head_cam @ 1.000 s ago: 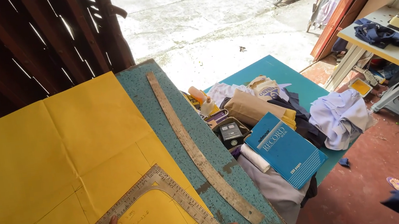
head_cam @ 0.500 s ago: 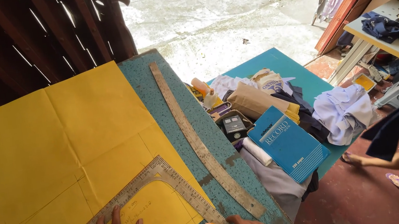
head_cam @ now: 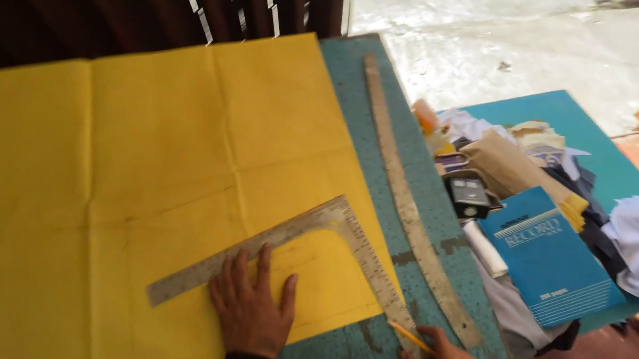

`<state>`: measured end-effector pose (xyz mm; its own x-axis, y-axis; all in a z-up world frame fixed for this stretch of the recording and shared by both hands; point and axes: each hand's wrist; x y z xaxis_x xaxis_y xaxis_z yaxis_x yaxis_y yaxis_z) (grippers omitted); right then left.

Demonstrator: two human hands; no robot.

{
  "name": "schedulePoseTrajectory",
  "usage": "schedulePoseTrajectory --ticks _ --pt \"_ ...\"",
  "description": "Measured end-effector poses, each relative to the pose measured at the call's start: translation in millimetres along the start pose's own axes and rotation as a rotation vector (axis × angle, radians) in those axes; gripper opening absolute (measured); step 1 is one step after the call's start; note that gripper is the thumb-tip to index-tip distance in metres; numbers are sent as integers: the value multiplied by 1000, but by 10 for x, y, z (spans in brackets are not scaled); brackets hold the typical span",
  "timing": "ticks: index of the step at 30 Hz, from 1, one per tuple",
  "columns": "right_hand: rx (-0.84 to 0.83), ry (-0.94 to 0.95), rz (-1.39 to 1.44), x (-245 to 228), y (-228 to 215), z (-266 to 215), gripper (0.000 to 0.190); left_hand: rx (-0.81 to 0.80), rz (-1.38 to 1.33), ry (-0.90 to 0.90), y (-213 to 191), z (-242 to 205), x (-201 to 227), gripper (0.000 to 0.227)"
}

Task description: The person uses a pencil and various rulers to draw lines and curves on a large sheet of yellow paper. They measure and mark specific points, then connect them to form a pattern, occasionally adjusting the rulers to draw straight and curved sections.

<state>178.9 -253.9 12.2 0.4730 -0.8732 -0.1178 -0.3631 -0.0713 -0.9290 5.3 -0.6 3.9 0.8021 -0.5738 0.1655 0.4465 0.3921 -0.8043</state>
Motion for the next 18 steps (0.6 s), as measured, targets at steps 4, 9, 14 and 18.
schedulePoseTrajectory --ticks 4,9,14,18 --pt "299 -101 88 32 103 -78 52 -9 -67 16 -54 26 -5 67" --pt "394 -161 85 79 157 -84 49 -52 -99 16 -51 34 0 67" --pt "479 -171 39 112 220 -107 47 -79 -141 -4 -37 16 -3 67" --pt "412 -138 17 23 100 -165 50 -119 -154 -24 -46 24 -9 68"
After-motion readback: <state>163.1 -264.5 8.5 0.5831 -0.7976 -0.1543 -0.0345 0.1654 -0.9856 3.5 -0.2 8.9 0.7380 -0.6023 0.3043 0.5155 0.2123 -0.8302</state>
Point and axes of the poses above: each hand's wrist, its own z-axis towards the middle knuckle, its own y-axis out of the palm, x = y × z, and after that the axes turned 7 degrees about x, right-handed
